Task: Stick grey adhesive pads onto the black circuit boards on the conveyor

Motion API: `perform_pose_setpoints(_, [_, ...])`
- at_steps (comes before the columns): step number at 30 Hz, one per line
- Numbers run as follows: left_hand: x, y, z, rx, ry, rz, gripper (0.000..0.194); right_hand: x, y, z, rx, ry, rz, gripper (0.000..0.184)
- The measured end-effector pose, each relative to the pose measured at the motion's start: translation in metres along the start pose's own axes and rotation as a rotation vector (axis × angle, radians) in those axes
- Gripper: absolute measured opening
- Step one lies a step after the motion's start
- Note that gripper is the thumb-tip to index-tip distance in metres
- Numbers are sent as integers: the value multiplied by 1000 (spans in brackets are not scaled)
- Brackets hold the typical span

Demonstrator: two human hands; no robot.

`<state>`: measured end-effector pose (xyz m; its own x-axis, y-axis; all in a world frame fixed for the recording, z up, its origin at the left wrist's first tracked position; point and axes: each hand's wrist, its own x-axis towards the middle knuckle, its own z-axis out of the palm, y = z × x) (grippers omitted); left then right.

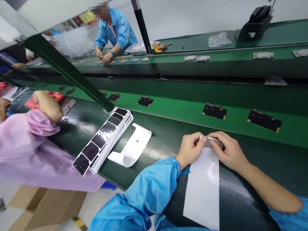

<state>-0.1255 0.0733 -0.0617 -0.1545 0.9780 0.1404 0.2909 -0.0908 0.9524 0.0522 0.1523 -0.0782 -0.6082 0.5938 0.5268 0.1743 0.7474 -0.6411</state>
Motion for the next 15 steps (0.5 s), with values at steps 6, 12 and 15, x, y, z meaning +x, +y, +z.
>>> perform_pose_setpoints(6, [0, 0, 0, -4, 7, -11, 57, 2, -1, 0, 12, 11, -21, 10])
perform_pose_setpoints(12, [0, 0, 1, -26, -9, -31, 59, 3, -3, 0, 8, 13, 4, 12])
perform_pose_setpoints(15, [-1, 2, 2, -12, -1, -51, 60, 1, -4, -1, 14, 10, -6, 11])
